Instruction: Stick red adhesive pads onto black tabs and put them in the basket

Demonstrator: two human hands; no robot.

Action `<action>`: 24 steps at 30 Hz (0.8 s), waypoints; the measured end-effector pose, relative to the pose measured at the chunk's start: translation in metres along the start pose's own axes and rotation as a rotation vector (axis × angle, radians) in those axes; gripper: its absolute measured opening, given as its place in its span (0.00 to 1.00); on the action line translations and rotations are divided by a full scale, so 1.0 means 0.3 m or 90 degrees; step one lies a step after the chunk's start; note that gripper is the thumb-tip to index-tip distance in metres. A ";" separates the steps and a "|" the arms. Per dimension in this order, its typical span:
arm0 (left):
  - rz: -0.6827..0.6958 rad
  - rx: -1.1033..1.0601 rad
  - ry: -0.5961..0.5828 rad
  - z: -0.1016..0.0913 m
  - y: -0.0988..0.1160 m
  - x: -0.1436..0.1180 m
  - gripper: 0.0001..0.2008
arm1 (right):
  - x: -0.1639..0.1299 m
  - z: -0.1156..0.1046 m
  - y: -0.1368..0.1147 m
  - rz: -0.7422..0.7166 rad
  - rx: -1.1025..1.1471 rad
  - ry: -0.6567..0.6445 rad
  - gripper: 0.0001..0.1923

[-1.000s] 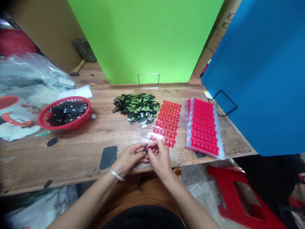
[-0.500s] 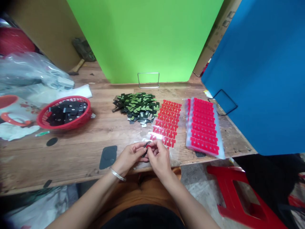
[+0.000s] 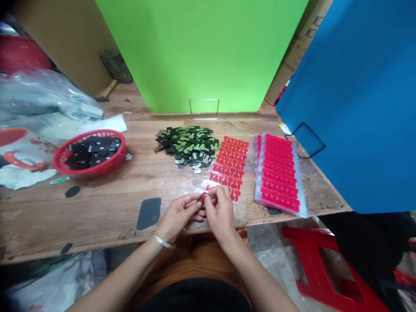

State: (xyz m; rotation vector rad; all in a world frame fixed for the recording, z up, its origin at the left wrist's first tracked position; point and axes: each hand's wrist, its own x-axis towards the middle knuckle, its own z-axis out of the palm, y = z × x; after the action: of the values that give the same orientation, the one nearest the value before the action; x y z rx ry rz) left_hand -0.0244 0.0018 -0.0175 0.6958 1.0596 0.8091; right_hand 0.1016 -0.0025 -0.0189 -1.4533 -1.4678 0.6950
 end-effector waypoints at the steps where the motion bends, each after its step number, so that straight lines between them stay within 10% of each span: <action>1: 0.000 0.000 -0.002 0.000 0.000 0.000 0.23 | 0.001 0.002 0.003 0.000 -0.001 0.000 0.03; 14: 0.003 -0.003 -0.021 -0.007 -0.002 -0.004 0.23 | -0.005 0.014 0.013 0.026 -0.009 0.000 0.01; 19: 0.017 -0.004 0.006 -0.003 0.007 -0.021 0.23 | 0.006 0.010 0.003 0.123 0.090 0.047 0.29; 24: 0.051 -0.013 0.022 0.015 0.029 -0.039 0.22 | 0.024 -0.004 -0.024 0.182 0.251 -0.101 0.10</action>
State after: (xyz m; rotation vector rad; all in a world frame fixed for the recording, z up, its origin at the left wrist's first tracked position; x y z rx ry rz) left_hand -0.0255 -0.0039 -0.0032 0.7126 1.0588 0.9017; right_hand 0.1003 0.0032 -0.0105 -1.3298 -1.1614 1.2264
